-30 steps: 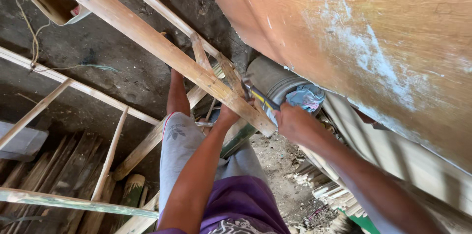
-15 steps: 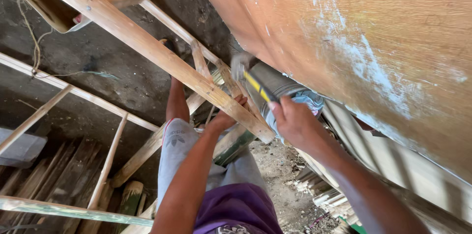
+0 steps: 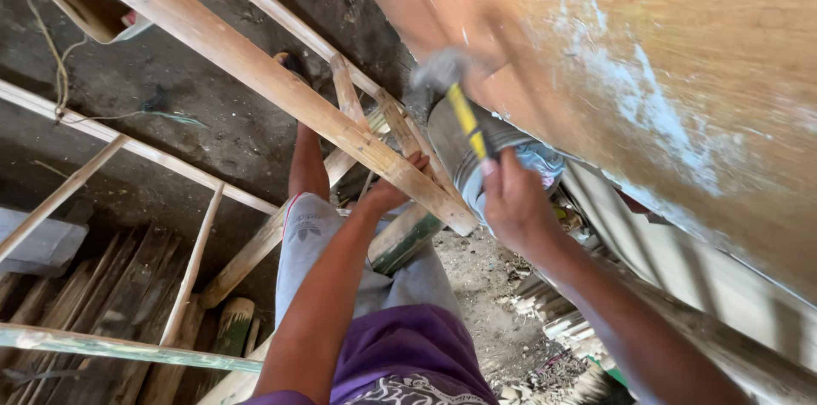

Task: The person hammers nails into a wooden frame using a claw hammer. They repeatedly pick up nails from a small container and drive them into the frame at various joints.

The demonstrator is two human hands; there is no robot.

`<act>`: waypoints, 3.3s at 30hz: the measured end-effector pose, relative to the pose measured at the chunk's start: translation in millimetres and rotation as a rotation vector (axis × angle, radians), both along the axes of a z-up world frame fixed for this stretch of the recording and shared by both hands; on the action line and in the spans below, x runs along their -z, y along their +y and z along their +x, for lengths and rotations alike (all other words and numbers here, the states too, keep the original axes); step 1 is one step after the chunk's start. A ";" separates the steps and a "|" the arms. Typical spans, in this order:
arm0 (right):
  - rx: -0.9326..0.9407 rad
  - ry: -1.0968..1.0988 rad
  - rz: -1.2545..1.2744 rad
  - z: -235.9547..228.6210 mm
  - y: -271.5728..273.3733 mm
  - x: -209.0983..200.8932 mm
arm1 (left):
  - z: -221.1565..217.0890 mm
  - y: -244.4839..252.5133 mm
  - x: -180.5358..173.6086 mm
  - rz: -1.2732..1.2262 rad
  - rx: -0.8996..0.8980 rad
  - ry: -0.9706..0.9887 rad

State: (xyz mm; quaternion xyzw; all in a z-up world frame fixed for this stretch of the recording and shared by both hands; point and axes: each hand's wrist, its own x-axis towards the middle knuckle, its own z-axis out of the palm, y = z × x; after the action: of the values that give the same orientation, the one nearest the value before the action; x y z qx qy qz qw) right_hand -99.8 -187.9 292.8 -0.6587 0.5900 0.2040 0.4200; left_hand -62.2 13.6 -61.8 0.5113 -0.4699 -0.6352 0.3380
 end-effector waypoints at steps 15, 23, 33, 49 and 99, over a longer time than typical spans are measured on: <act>-0.588 0.197 0.041 2.4 -4.1 -0.5 | 17.9 -17.6 -25.3 0.245 -0.044 0.167; -0.411 0.309 0.212 19.5 -4.4 -8.8 | 12.6 -5.6 -16.6 0.299 -0.082 0.297; -0.459 0.384 0.304 8.0 -1.8 10.3 | 20.4 -16.0 -23.3 0.208 -0.208 0.333; 0.132 -0.519 0.030 124.3 127.3 -103.9 | 151.8 36.0 -210.0 0.297 -0.828 -0.140; -0.482 -0.886 0.312 1517.9 -90.9 -304.9 | 1557.2 -107.3 -615.3 -0.214 -1.548 0.274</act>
State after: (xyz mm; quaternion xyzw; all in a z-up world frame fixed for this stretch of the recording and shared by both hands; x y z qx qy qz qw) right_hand 1418.1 -278.8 597.7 -0.7283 0.1504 0.0819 0.6635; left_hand 1495.0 -93.6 553.5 0.5746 0.0067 -0.2285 0.7858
